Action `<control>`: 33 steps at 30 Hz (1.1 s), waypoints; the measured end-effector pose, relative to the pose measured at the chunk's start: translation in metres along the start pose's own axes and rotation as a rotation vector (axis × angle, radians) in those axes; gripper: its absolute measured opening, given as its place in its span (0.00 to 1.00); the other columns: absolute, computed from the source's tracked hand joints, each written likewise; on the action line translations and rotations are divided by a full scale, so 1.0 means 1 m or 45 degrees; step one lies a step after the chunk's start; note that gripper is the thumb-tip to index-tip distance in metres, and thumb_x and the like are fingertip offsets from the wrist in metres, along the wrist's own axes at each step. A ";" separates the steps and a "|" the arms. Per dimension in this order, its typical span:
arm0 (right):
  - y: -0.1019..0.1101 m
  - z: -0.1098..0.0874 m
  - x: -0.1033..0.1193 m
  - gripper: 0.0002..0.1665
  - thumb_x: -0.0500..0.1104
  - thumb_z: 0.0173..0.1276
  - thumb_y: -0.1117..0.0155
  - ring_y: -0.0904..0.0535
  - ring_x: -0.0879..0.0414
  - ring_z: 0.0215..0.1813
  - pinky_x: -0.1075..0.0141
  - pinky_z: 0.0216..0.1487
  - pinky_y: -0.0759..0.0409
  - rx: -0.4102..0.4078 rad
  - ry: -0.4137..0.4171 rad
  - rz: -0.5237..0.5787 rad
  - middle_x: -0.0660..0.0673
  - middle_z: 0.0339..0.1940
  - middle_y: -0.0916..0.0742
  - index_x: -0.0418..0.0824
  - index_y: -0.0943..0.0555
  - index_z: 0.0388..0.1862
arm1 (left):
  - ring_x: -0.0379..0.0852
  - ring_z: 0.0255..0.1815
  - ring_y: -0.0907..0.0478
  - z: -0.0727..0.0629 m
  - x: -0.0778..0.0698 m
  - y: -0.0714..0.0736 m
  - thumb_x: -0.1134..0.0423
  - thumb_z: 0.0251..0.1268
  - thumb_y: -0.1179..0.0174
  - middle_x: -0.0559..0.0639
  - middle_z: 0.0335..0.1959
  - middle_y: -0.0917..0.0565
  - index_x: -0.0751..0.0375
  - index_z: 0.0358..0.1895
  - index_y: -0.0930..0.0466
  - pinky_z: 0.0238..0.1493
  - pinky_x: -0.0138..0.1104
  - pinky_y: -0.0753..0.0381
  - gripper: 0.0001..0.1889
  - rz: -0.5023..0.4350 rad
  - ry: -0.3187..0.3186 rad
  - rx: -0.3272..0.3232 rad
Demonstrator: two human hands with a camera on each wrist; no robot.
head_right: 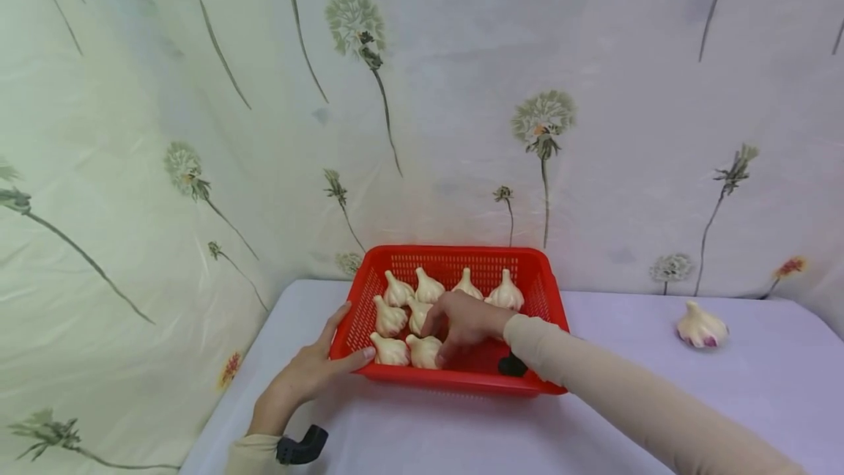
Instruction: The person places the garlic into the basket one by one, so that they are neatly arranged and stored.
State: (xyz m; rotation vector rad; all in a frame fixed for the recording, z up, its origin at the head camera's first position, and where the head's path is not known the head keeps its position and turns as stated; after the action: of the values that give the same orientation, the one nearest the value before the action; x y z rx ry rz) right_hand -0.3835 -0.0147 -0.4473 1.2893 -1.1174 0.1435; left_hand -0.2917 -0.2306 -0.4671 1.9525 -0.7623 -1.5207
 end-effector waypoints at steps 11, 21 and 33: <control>-0.001 0.003 0.009 0.21 0.43 0.53 0.11 0.17 0.60 0.34 0.67 0.37 0.15 -0.013 0.076 -0.189 0.56 0.34 0.08 0.48 0.06 0.47 | 0.62 0.58 0.18 -0.001 0.000 0.001 0.23 0.55 0.35 0.63 0.69 0.20 0.28 0.86 0.51 0.49 0.60 0.13 0.56 -0.003 0.012 -0.007; -0.003 0.000 0.016 0.23 0.47 0.53 0.11 0.20 0.66 0.31 0.70 0.37 0.18 -0.034 0.081 -0.421 0.59 0.32 0.08 0.48 0.06 0.49 | 0.62 0.57 0.17 0.000 0.001 -0.001 0.23 0.55 0.36 0.64 0.68 0.19 0.28 0.86 0.51 0.49 0.61 0.13 0.55 -0.005 0.007 -0.010; 0.003 -0.011 0.021 0.29 0.55 0.56 0.13 0.17 0.62 0.37 0.66 0.45 0.14 -0.029 0.082 -0.585 0.55 0.41 0.07 0.47 0.08 0.56 | 0.61 0.54 0.17 -0.001 0.000 -0.001 0.23 0.55 0.35 0.64 0.66 0.19 0.29 0.86 0.51 0.47 0.59 0.12 0.56 0.001 0.019 -0.012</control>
State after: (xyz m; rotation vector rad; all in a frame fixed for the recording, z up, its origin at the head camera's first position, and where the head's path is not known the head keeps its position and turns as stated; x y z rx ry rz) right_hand -0.3686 -0.0151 -0.4284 1.4762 -0.7430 -0.1690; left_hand -0.2901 -0.2297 -0.4680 1.9544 -0.7486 -1.5045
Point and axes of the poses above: each hand's wrist, its own z-axis towards the middle knuckle, its own y-axis out of the back of the hand, x = y × z, the point moved 9 cm from there along z, towards the middle knuckle
